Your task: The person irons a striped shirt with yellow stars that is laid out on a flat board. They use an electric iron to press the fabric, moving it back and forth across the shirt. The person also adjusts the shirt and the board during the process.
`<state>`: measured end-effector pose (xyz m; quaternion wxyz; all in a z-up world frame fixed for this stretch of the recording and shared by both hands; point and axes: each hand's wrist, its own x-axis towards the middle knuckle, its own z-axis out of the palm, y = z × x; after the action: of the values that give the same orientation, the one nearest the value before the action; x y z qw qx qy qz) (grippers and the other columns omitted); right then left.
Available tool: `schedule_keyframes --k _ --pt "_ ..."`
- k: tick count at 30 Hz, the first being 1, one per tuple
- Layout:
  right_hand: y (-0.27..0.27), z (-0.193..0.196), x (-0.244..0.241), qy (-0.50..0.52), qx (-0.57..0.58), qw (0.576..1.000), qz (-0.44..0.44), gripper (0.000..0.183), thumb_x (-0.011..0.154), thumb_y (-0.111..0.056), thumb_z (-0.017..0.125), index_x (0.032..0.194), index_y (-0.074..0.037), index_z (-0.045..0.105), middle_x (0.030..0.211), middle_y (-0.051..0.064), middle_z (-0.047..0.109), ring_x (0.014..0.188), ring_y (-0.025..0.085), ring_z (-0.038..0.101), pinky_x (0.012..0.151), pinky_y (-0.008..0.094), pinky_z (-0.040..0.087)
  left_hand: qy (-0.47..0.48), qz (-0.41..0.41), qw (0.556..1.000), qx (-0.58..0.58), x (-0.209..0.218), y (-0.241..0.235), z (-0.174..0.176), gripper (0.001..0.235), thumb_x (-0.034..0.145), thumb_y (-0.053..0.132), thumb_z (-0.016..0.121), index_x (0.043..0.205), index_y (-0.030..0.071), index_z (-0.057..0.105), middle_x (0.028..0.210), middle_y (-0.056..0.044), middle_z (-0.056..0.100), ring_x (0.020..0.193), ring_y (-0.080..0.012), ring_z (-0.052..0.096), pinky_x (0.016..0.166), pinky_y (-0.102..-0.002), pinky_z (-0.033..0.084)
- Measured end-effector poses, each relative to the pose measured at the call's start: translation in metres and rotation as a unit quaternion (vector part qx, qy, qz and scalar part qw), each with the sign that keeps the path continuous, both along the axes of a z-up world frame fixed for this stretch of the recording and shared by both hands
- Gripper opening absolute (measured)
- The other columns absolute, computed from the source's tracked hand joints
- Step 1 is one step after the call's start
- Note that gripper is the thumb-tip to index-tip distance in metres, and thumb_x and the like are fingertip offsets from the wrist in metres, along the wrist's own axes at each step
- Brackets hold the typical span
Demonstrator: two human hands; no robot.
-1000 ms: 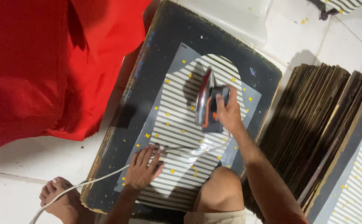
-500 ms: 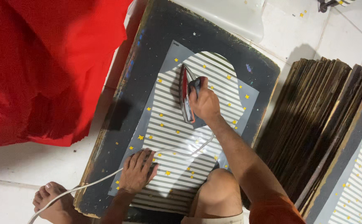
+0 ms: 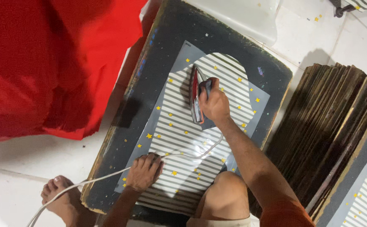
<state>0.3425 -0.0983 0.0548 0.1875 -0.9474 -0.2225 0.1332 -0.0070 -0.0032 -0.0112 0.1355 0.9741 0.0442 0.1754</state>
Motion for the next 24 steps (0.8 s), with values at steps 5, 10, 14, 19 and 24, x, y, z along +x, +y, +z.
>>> schedule_keyframes --k 5,10,14,19,24 --pt "0.002 0.006 -0.030 0.007 -0.010 1.000 -0.015 0.042 0.098 -0.037 0.050 0.130 -0.009 0.041 0.082 0.032 0.068 0.079 0.058 0.065 0.070 0.066 0.048 0.007 -0.022 1.000 -0.017 -0.010 -0.003 -0.013 0.034 0.098 0.046 0.059 0.094 0.012 0.062 0.092 -0.010 0.061 0.077 -0.0274 0.058 0.064 -0.039 0.044" --pt "0.037 0.014 -0.100 -0.040 -0.050 0.998 0.001 0.050 0.095 -0.036 0.052 0.136 -0.008 0.047 0.086 0.030 0.071 0.082 0.049 0.072 0.071 0.057 0.059 -0.014 -0.028 0.999 -0.039 -0.010 0.000 -0.023 0.031 0.096 0.039 0.060 0.079 0.013 0.054 0.080 -0.010 0.054 0.069 -0.0286 0.057 0.059 -0.041 0.041" --pt "0.065 0.014 -0.092 0.061 -0.060 0.996 -0.012 0.045 0.095 -0.039 0.043 0.131 -0.012 0.039 0.088 0.027 0.071 0.088 0.054 0.070 0.082 0.064 0.055 -0.034 -0.038 0.996 -0.069 -0.007 0.004 -0.012 0.029 0.094 0.034 0.062 0.076 0.013 0.054 0.076 -0.009 0.051 0.066 -0.0288 0.054 0.057 -0.040 0.038" --pt "0.081 0.014 -0.081 0.095 -0.054 0.993 -0.035 0.037 0.099 -0.045 0.037 0.123 -0.017 0.035 0.088 0.025 0.071 0.091 0.054 0.070 0.085 0.064 0.052 -0.053 -0.029 0.993 -0.105 -0.004 0.009 -0.009 0.034 0.093 0.033 0.064 0.069 0.013 0.051 0.074 -0.008 0.049 0.067 -0.0295 0.054 0.057 -0.040 0.040" --pt "0.078 0.010 -0.080 0.078 -0.046 0.995 -0.038 0.032 0.099 -0.043 0.041 0.118 -0.018 0.036 0.084 0.024 0.071 0.089 0.052 0.071 0.082 0.064 0.053 -0.037 0.002 0.988 -0.147 0.005 0.011 -0.001 0.033 0.088 0.027 0.070 0.062 0.015 0.053 0.073 -0.003 0.050 0.063 -0.0248 0.054 0.054 -0.038 0.039"
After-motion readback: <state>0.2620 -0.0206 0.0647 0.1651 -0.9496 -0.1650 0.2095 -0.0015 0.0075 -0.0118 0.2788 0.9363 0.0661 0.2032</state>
